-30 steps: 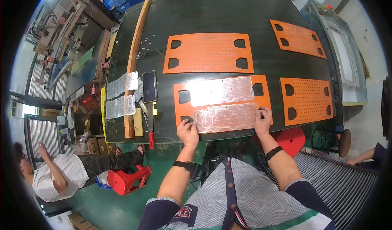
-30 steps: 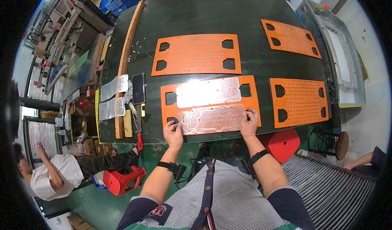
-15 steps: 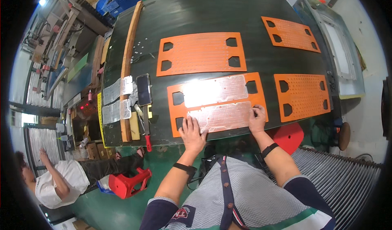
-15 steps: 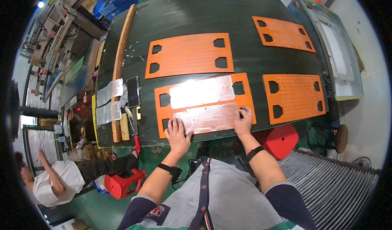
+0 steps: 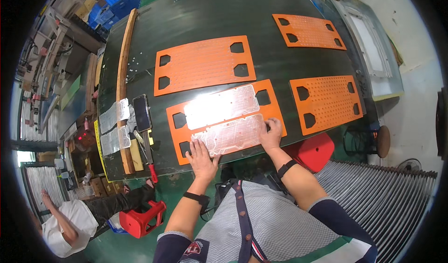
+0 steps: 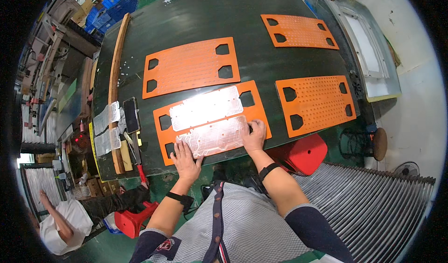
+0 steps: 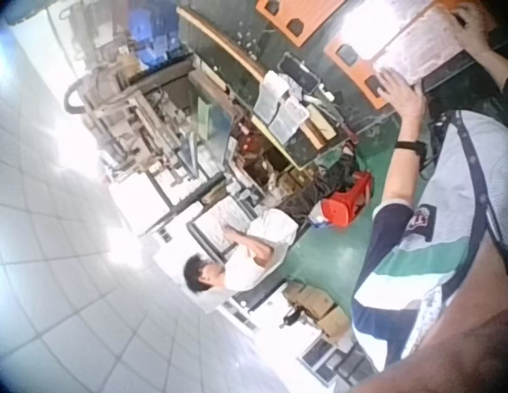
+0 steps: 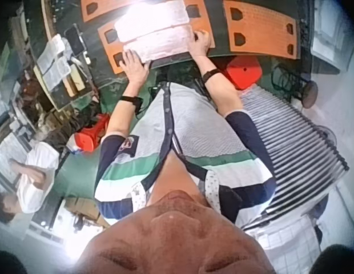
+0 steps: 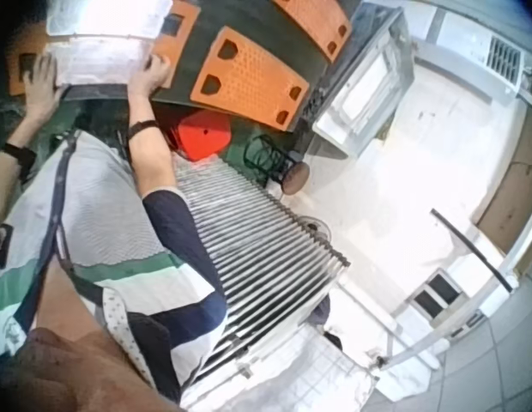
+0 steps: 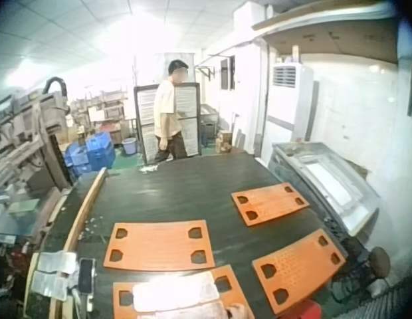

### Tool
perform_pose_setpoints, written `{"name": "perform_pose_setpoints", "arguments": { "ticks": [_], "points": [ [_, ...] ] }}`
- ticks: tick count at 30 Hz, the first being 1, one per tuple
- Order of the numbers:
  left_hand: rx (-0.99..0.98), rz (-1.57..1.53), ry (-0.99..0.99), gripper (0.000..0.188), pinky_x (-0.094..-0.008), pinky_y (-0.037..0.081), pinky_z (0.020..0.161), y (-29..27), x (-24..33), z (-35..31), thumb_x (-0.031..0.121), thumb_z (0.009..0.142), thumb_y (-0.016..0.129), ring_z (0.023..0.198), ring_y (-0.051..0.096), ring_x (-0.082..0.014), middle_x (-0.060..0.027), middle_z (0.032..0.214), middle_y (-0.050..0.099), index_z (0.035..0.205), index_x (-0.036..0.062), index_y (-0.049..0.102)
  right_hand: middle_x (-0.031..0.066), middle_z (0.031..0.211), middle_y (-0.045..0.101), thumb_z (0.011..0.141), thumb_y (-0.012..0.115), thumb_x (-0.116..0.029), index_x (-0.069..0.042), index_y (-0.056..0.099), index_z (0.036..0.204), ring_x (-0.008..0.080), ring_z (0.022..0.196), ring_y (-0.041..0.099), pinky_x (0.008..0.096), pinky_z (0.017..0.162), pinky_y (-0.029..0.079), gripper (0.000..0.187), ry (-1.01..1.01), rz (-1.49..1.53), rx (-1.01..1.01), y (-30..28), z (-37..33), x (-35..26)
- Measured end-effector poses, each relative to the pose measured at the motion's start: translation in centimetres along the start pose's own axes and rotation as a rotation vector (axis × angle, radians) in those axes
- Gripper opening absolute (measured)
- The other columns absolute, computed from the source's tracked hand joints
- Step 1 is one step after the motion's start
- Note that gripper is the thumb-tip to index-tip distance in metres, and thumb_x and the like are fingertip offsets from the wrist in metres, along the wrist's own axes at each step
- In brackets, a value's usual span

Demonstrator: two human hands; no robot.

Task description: The person presses a circuit board into an orange frame, retrieves a silicone keypad from a rack, and aligns it onto the board. After smoothing the keypad by hand, they peel it off and return it to the rack before repeating the process.

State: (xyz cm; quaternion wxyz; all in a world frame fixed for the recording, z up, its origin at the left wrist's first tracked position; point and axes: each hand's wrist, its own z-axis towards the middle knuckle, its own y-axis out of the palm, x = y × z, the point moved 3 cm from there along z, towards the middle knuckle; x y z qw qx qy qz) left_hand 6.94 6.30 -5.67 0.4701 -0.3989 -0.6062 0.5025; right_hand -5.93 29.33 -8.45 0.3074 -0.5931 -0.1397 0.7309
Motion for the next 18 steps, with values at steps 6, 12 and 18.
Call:
{"name": "perform_pose_setpoints", "arguments": {
  "ticks": [6,12,18],
  "points": [
    [-0.007,0.003,-0.011,0.081,-0.0584,0.016,0.100,0.1,-0.1,-0.1,0.043,0.079,0.059,0.133,0.019,-0.0391,-0.0248,0.143,0.022,0.132,-0.0097,0.030,0.0162,0.093,0.054,0.073,0.065,-0.014,-0.001,0.059,0.079,0.0337,0.090,0.050,0.0427,0.079,0.041,0.015,-0.027,-0.088,-0.001,-0.1,0.3,-0.5],
    [-0.024,-0.008,-0.039,0.081,-0.0592,0.016,0.101,0.1,-0.1,0.0,0.044,0.079,0.059,0.133,0.017,-0.0384,-0.0236,0.144,0.020,0.134,-0.0079,0.029,0.0221,0.109,0.048,0.077,0.063,-0.018,-0.001,0.055,0.100,0.0375,0.101,0.046,0.0436,0.088,0.037,0.031,-0.076,-0.095,-0.129,-1.1,0.1,-0.7],
    [-0.104,-0.014,-0.052,0.083,-0.0614,0.015,0.101,-0.2,-0.1,-0.1,0.047,0.079,0.059,0.135,0.014,-0.0378,-0.0221,0.145,0.018,0.136,-0.0050,0.027,0.0283,0.133,0.033,0.078,0.062,-0.036,-0.001,0.046,0.124,0.0476,0.122,0.029,0.0561,0.102,0.020,0.060,-0.484,-0.515,-0.583,-3.4,-1.1,-4.5]
  ]
}}
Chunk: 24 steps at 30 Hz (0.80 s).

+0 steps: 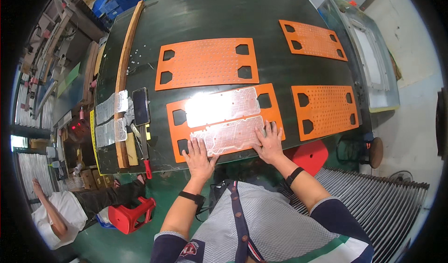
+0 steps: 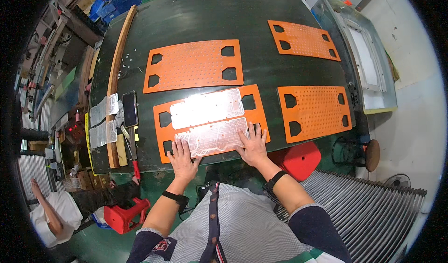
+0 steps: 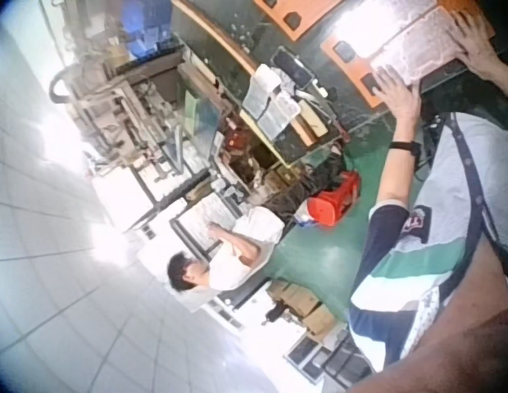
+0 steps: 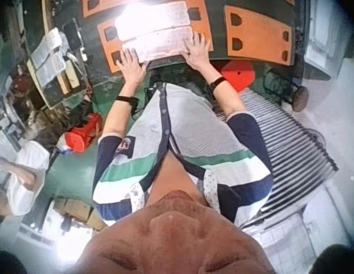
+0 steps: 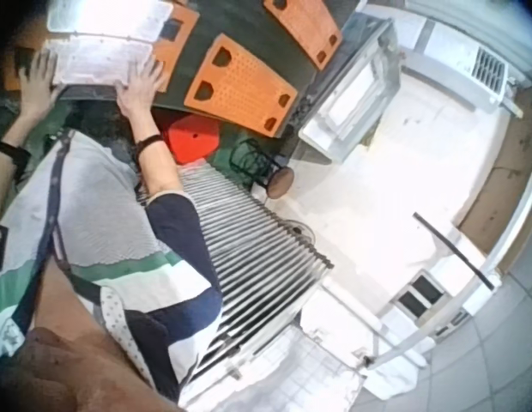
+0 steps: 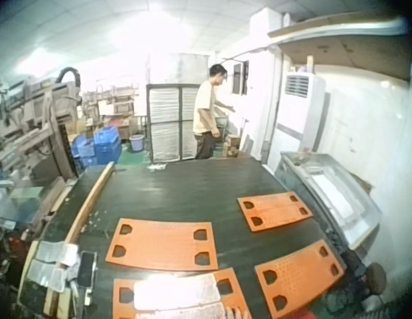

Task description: The person presses a circuit board into an orange frame, retrieves a silicone keypad from a rack, and aligns it onto the board. After smoothing the keypad by hand, they peel it off and return it to the rack before repeating the process.

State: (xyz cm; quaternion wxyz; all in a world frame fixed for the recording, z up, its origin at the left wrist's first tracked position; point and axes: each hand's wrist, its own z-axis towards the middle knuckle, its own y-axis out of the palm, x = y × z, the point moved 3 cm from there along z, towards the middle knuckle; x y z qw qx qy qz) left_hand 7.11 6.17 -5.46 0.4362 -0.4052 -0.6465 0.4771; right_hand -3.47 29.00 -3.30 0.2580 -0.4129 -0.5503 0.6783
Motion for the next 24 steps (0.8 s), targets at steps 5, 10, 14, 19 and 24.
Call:
{"name": "perform_pose_setpoints", "arguments": {
  "ticks": [5,10,14,19,24],
  "points": [
    [-0.035,0.006,-0.018,0.086,-0.0621,0.014,0.101,-0.5,0.4,-0.1,0.046,0.077,0.062,0.135,0.013,-0.0381,-0.0209,0.146,0.016,0.137,-0.0032,0.025,0.0261,0.136,0.033,0.079,0.060,-0.038,0.002,0.041,0.129,0.0449,0.126,0.028,0.0541,0.105,0.018,0.067,0.036,0.143,0.015,1.4,2.6,-4.8],
    [-0.054,0.077,-0.056,0.089,-0.0605,0.014,0.103,-1.2,0.2,-0.2,0.053,0.076,0.059,0.135,0.015,-0.0385,-0.0189,0.147,0.017,0.138,-0.0014,0.026,0.0224,0.140,0.031,0.084,0.051,-0.041,0.007,0.035,0.131,0.0352,0.132,0.025,0.0467,0.108,0.017,0.069,-0.238,0.150,-0.293,1.5,3.6,-5.2],
    [0.008,0.113,-0.076,0.090,-0.0612,0.014,0.102,-1.3,1.4,0.0,0.052,0.073,0.063,0.134,0.017,-0.0397,-0.0237,0.144,0.022,0.136,-0.0018,0.028,0.0264,0.144,0.019,0.083,0.052,-0.041,0.010,0.022,0.136,0.0370,0.136,0.013,0.0480,0.110,0.008,0.079,0.015,-0.007,-0.194,1.9,3.1,0.3],
    [-0.144,-0.313,0.308,0.089,-0.0541,0.016,0.106,-1.0,8.4,3.6,0.044,0.071,0.067,0.132,0.022,-0.0394,-0.0249,0.139,0.030,0.133,-0.0074,0.029,0.0284,0.144,0.014,0.080,0.053,-0.039,0.012,0.018,0.136,0.0387,0.136,0.009,0.0486,0.110,0.005,0.083,0.032,0.033,-0.206,2.2,2.8,0.7],
    [-0.085,-0.247,0.522,0.094,-0.0509,0.015,0.107,1.4,12.9,5.9,0.056,0.071,0.060,0.134,0.021,-0.0347,-0.0212,0.142,0.028,0.135,-0.0043,0.029,0.0274,0.145,0.012,0.079,0.050,-0.033,0.011,0.016,0.137,0.0369,0.138,0.006,0.0487,0.110,0.004,0.081,-0.011,-0.151,-0.170,3.2,2.8,0.7]
  ]
}}
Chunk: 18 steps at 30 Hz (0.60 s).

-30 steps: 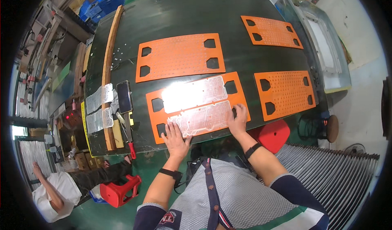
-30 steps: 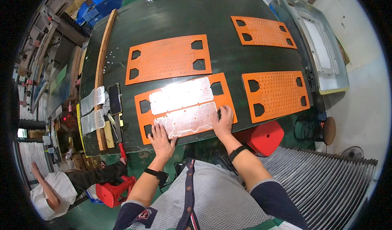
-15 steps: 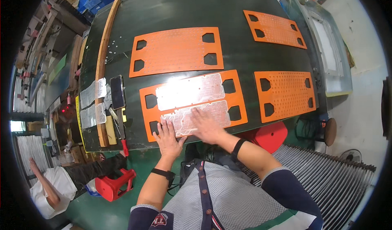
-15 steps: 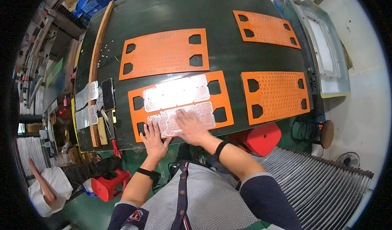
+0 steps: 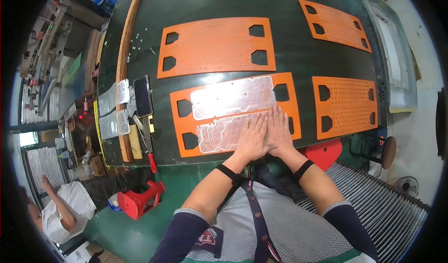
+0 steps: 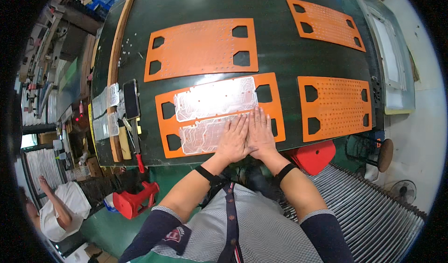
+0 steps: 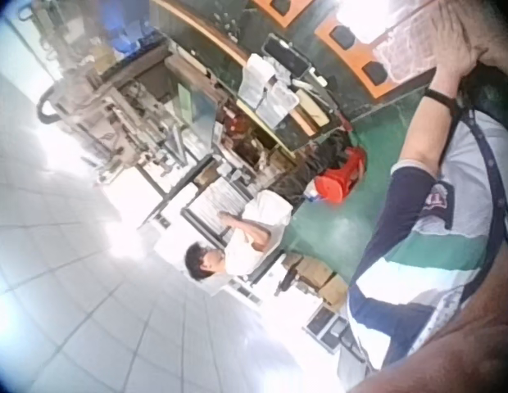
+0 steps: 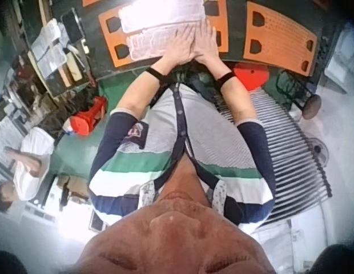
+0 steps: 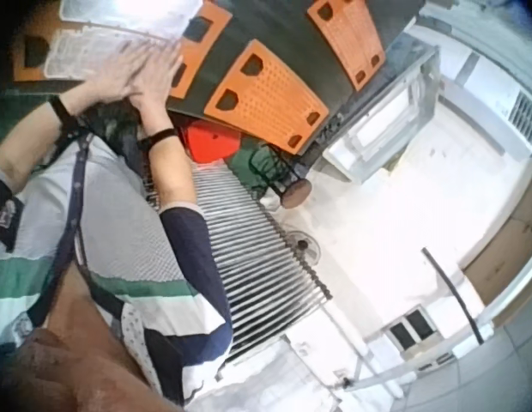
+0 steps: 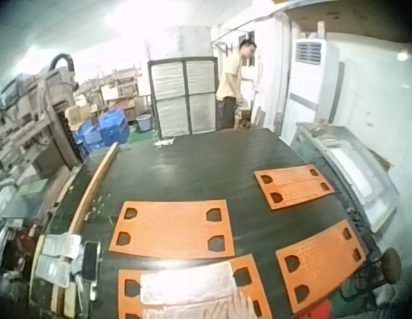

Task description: The person presses a circuit board into an orange frame, retrieves a silicone keypad from a rack, and aligns it onto the board. After smoothing the keypad by hand, they peel it off and return it to the rack before repeating the process.

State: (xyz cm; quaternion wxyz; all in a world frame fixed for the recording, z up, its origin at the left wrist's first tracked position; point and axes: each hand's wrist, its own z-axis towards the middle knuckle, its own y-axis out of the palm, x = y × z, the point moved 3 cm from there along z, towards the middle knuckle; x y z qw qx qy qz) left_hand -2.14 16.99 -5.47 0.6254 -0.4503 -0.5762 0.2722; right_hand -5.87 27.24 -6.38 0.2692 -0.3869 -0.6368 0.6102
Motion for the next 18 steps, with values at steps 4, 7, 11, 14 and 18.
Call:
{"name": "perform_pose_setpoints", "arguments": {
  "ticks": [4,7,11,14,18],
  "points": [
    [0.060,0.046,-0.029,0.095,-0.0510,0.014,0.107,-0.6,-3.0,-2.5,0.057,0.070,0.059,0.136,0.020,-0.0303,-0.0186,0.144,0.026,0.136,-0.0029,0.028,0.0288,0.145,0.011,0.081,0.053,-0.039,0.013,0.016,0.136,0.0391,0.137,0.008,0.0496,0.110,0.006,0.084,0.028,0.136,-0.076,-1.1,-0.1,-0.3],
    [-0.011,0.085,-0.323,0.097,-0.0510,0.011,0.108,-2.9,-5.8,-5.1,0.059,0.070,0.060,0.137,0.017,-0.0261,-0.0142,0.146,0.023,0.138,-0.0009,0.026,0.0289,0.145,0.009,0.080,0.056,-0.043,0.013,0.014,0.136,0.0387,0.137,0.007,0.0502,0.109,0.007,0.090,0.045,0.132,-0.105,-1.5,0.0,-0.2],
    [-0.019,0.203,-0.438,0.098,-0.0548,0.010,0.107,-5.3,-9.0,-9.1,0.056,0.071,0.061,0.137,0.016,-0.0280,-0.0157,0.147,0.021,0.139,-0.0024,0.022,0.0300,0.142,0.017,0.081,0.057,-0.038,0.011,0.024,0.134,0.0407,0.134,0.015,0.0489,0.109,0.011,0.080,0.002,0.192,-0.049,-2.6,0.1,-0.2],
    [0.061,0.188,-0.515,0.093,-0.0568,0.010,0.105,-6.0,-10.2,-10.6,0.051,0.073,0.061,0.137,0.014,-0.0312,-0.0182,0.147,0.019,0.139,-0.0029,0.022,0.0307,0.136,0.031,0.080,0.059,-0.027,0.011,0.036,0.127,0.0440,0.128,0.027,0.0480,0.107,0.019,0.065,-0.040,0.526,0.140,-1.7,-0.2,2.7],
    [0.085,0.227,-0.628,0.084,-0.0577,0.009,0.105,-7.0,-11.8,-9.2,0.044,0.078,0.059,0.136,0.012,-0.0374,-0.0229,0.146,0.016,0.138,-0.0040,0.024,0.0325,0.128,0.039,0.077,0.059,-0.016,0.010,0.041,0.122,0.0455,0.122,0.035,0.0484,0.105,0.025,0.055,-0.030,0.499,0.392,-3.2,3.0,-0.8]
  ]
}}
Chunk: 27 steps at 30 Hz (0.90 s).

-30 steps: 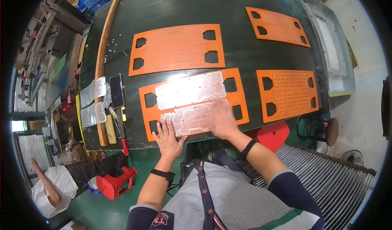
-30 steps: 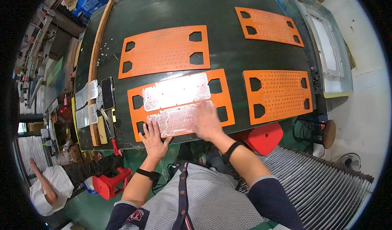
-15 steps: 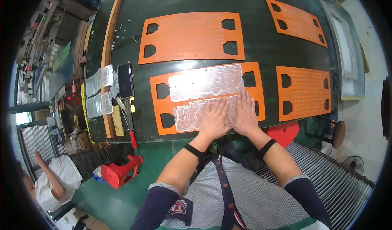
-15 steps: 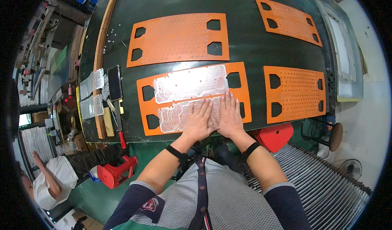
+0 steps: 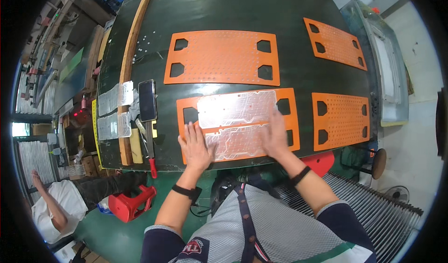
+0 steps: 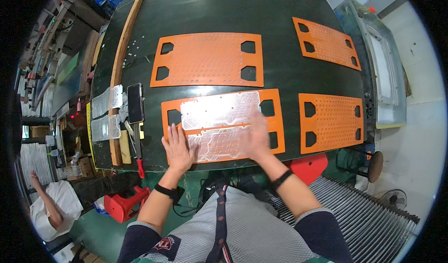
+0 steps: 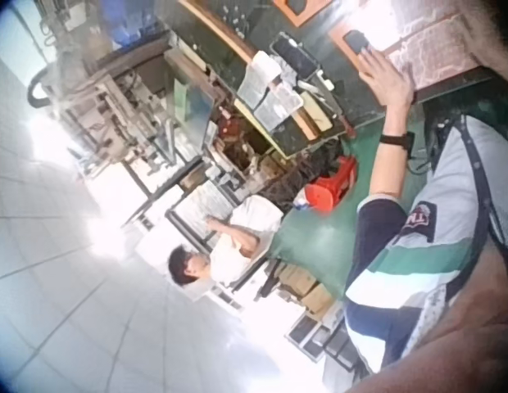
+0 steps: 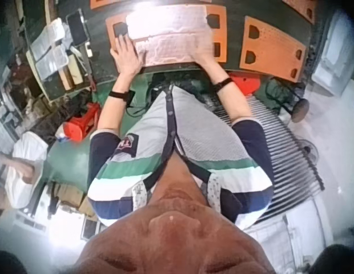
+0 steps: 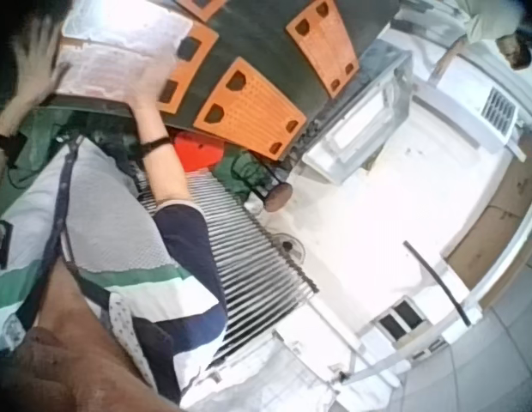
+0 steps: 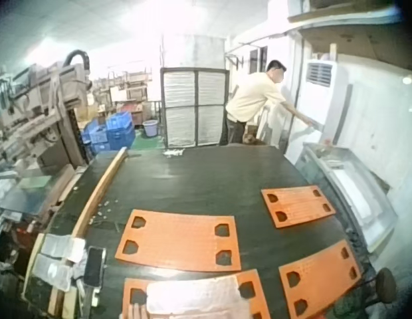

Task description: The person presses a circuit board into an orange frame, retrieves a silicone keypad from a rack, and aligns it onto the board. After smoothing the keypad by hand, they peel it off and return it to the rack before repeating the process.

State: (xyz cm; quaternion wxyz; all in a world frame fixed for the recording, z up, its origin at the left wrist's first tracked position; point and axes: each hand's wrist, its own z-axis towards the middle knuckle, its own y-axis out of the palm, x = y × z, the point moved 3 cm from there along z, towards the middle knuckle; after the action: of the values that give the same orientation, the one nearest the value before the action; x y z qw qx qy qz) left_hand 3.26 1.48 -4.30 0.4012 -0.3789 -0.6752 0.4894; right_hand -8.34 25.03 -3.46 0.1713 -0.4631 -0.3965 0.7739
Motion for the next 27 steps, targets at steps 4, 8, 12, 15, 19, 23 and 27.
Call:
{"name": "perform_pose_setpoints", "arguments": {
  "ticks": [4,8,12,15,19,23,27],
  "points": [
    [0.106,-0.057,0.201,0.080,-0.0559,0.013,0.106,-0.5,3.3,4.9,0.045,0.079,0.056,0.137,0.013,-0.0347,-0.0213,0.146,0.019,0.136,-0.0040,0.028,0.0312,0.133,0.033,0.079,0.058,-0.021,0.008,0.039,0.126,0.0427,0.127,0.030,0.0478,0.106,0.023,0.058,-0.140,0.167,-0.141,6.3,5.2,-6.9],
    [-0.036,0.143,0.208,0.084,-0.0553,0.013,0.106,0.3,3.4,5.8,0.049,0.080,0.051,0.137,0.012,-0.0327,-0.0198,0.146,0.018,0.138,-0.0045,0.023,0.0264,0.138,0.031,0.082,0.054,-0.035,0.005,0.036,0.130,0.0381,0.131,0.027,0.0468,0.108,0.017,0.065,-0.330,-0.067,-0.468,6.8,6.8,-5.3],
    [-0.019,0.020,0.153,0.087,-0.0556,0.012,0.106,-0.9,4.0,5.8,0.052,0.080,0.052,0.137,0.014,-0.0327,-0.0208,0.146,0.020,0.137,-0.0067,0.023,0.0248,0.143,0.022,0.084,0.050,-0.043,0.008,0.027,0.135,0.0352,0.135,0.017,0.0502,0.109,0.012,0.076,0.108,-0.414,-0.249,3.1,6.9,1.0],
    [-0.048,0.074,0.108,0.089,-0.0573,0.015,0.104,-1.2,6.0,6.3,0.052,0.078,0.056,0.135,0.018,-0.0366,-0.0259,0.143,0.023,0.135,-0.0096,0.025,0.0246,0.145,0.016,0.084,0.050,-0.044,0.011,0.022,0.136,0.0351,0.137,0.012,0.0506,0.109,0.009,0.081,0.193,-0.411,-0.297,2.5,6.6,2.5],
    [-0.120,-0.267,0.361,0.090,-0.0543,0.016,0.105,1.2,11.4,8.1,0.055,0.075,0.057,0.135,0.019,-0.0348,-0.0255,0.142,0.024,0.134,-0.0075,0.030,0.0255,0.146,0.013,0.083,0.050,-0.045,0.011,0.019,0.136,0.0359,0.137,0.008,0.0503,0.110,0.007,0.083,0.193,-0.410,-0.318,3.0,6.9,2.3],
    [-0.037,-0.162,0.461,0.091,-0.0530,0.016,0.106,1.0,12.1,10.0,0.057,0.075,0.056,0.136,0.019,-0.0291,-0.0179,0.145,0.025,0.136,-0.0031,0.029,0.0256,0.146,0.012,0.083,0.051,-0.046,0.011,0.018,0.137,0.0357,0.137,0.007,0.0499,0.110,0.005,0.085,0.214,-0.448,-0.339,2.8,6.7,3.0],
    [-0.014,-0.116,0.270,0.092,-0.0536,0.014,0.106,-1.0,6.9,9.7,0.059,0.076,0.054,0.137,0.017,-0.0291,-0.0180,0.145,0.025,0.137,-0.0035,0.025,0.0270,0.145,0.013,0.082,0.054,-0.042,0.011,0.017,0.136,0.0385,0.136,0.008,0.0509,0.109,0.006,0.084,0.199,-0.409,-0.306,1.8,6.9,2.5]
  ]
}}
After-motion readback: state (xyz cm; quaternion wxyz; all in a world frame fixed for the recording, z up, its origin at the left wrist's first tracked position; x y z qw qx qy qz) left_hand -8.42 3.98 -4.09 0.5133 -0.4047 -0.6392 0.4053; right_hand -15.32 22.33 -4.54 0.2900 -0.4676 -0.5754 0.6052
